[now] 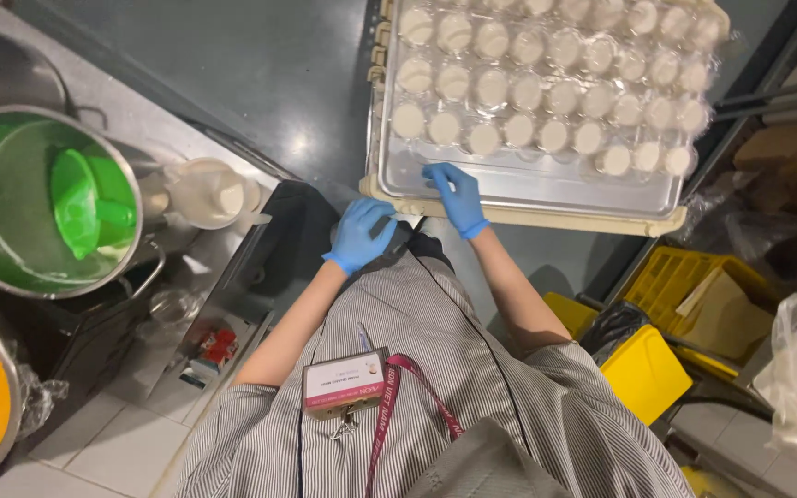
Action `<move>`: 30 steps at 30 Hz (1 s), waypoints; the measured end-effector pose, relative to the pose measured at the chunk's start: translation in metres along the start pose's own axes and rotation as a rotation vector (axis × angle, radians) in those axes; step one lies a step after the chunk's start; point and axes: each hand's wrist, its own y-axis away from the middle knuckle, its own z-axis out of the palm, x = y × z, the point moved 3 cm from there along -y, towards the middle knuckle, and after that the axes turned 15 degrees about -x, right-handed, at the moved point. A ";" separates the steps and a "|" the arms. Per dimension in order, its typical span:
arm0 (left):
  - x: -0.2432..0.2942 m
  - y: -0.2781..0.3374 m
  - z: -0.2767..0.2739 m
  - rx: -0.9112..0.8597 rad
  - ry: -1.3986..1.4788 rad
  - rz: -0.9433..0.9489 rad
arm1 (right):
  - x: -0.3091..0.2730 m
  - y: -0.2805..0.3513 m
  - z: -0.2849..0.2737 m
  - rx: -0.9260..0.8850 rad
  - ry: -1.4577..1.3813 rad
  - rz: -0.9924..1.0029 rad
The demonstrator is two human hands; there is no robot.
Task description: Filling small plastic cups with a white liquid mixture from a pitcher in a bakery kitchen.
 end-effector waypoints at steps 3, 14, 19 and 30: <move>-0.006 -0.051 0.042 -0.200 0.066 0.017 | 0.030 0.036 -0.062 0.079 0.275 0.040; -0.004 -0.130 0.149 -0.442 -0.135 0.046 | 0.058 0.019 -0.109 -0.064 0.393 -0.040; -0.003 -0.138 0.160 -0.381 -0.205 -0.027 | 0.073 0.011 -0.121 -0.076 0.442 -0.198; 0.008 -0.134 0.175 -0.248 -0.262 -0.104 | 0.086 0.091 -0.215 -0.054 0.158 -0.064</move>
